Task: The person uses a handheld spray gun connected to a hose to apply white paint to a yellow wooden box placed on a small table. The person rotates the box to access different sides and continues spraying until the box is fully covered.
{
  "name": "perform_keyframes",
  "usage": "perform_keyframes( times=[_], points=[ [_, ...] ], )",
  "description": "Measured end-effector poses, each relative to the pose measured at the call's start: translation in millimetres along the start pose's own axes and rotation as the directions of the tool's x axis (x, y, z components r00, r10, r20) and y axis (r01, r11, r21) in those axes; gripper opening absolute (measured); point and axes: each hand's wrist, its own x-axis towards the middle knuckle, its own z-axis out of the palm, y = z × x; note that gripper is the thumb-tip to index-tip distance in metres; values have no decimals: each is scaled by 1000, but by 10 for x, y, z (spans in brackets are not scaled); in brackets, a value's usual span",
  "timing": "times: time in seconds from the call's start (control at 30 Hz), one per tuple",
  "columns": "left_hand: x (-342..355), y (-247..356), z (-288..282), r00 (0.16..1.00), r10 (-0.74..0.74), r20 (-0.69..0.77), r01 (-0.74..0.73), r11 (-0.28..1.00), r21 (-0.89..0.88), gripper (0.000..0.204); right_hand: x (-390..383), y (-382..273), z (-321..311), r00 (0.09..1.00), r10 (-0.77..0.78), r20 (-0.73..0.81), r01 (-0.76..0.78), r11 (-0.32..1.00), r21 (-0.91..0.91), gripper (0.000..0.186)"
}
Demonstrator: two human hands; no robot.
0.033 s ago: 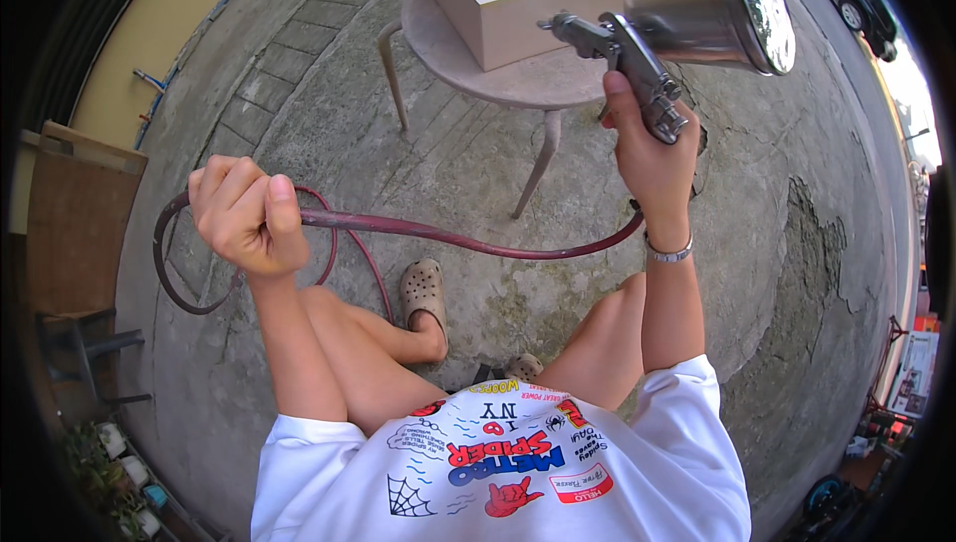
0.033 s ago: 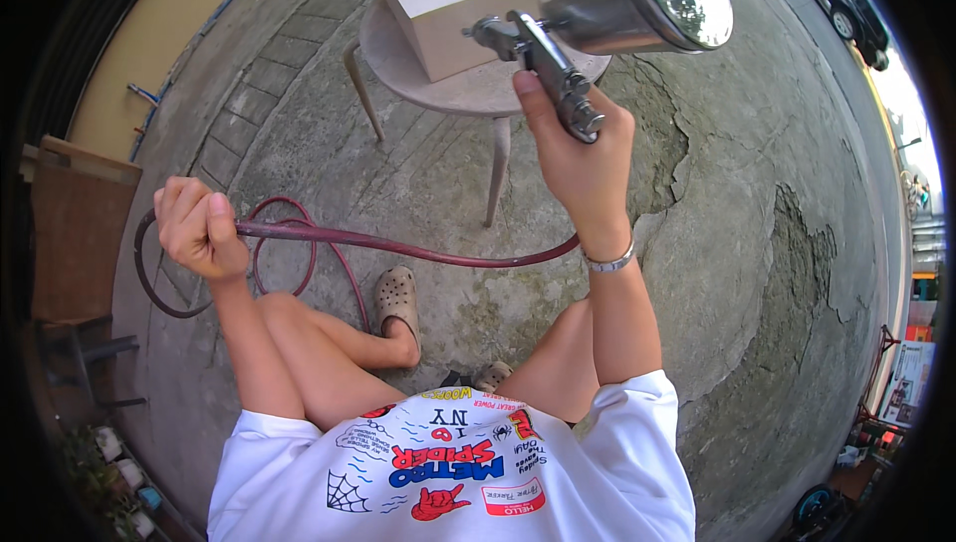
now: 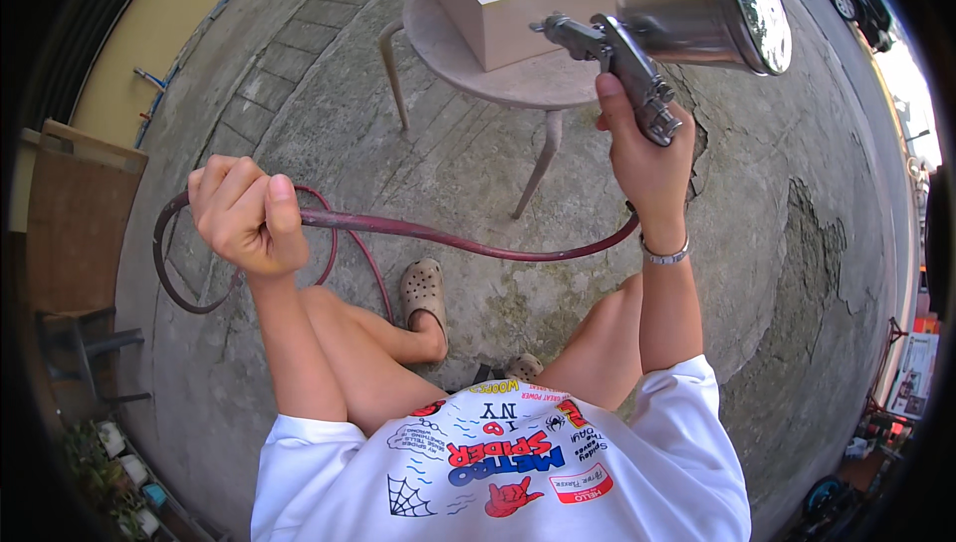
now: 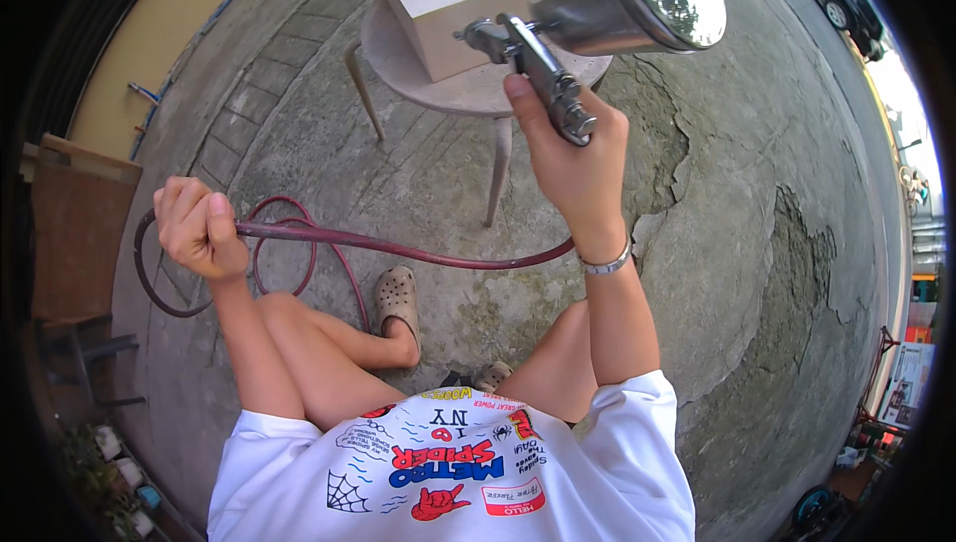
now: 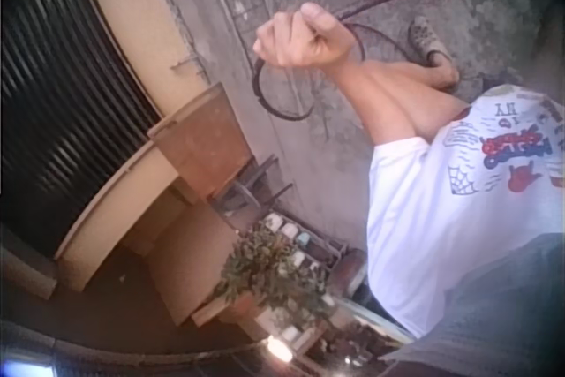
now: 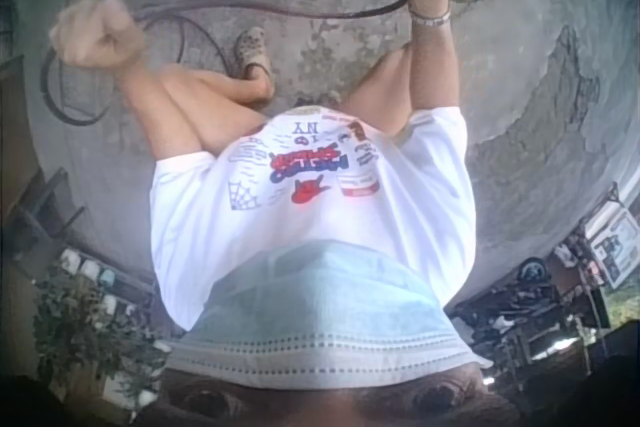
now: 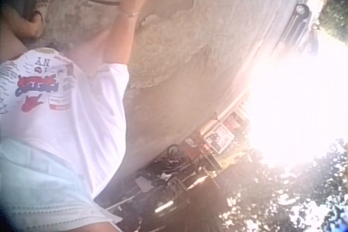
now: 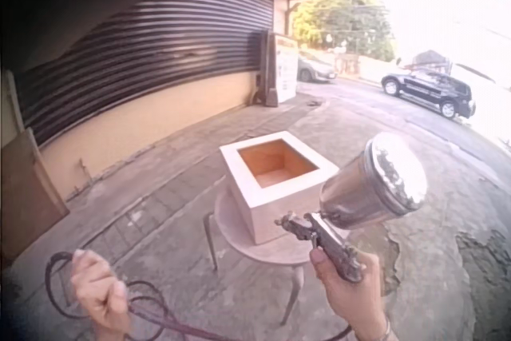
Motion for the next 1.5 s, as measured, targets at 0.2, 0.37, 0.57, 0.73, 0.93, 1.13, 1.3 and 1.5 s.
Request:
perform_keyframes(
  times=[0.2,0.37,0.57,0.73,0.93,1.13,1.3,1.5],
  points=[
    [52,-88,4,1000,5,-1,-5,1000,16,29,-40,-68,226,979,-164,117,167,986,-15,26],
    [39,-127,-6,1000,-5,8,5,1000,19,29,-189,-285,274,956,-168,240,132,978,159,29],
    [61,-128,28,1000,5,16,-5,1000,12,30,-81,-176,262,991,-87,97,97,991,-95,29],
    [71,-112,43,999,3,33,-3,1000,9,31,133,5,-5,996,-43,-82,29,985,-169,36],
    [57,-89,123,999,11,48,-10,1000,-15,32,570,412,-321,966,-67,-251,0,966,-257,39],
    [81,0,181,996,22,81,-18,999,-51,31,1008,660,-657,923,-66,-379,-68,942,-329,50],
    [93,37,195,996,6,93,-1,999,-53,31,1057,706,-746,853,-37,-521,-106,964,-244,46],
    [63,-97,142,999,-25,25,26,999,-35,31,462,429,-473,947,103,-303,-148,981,-127,36]
  ],
)
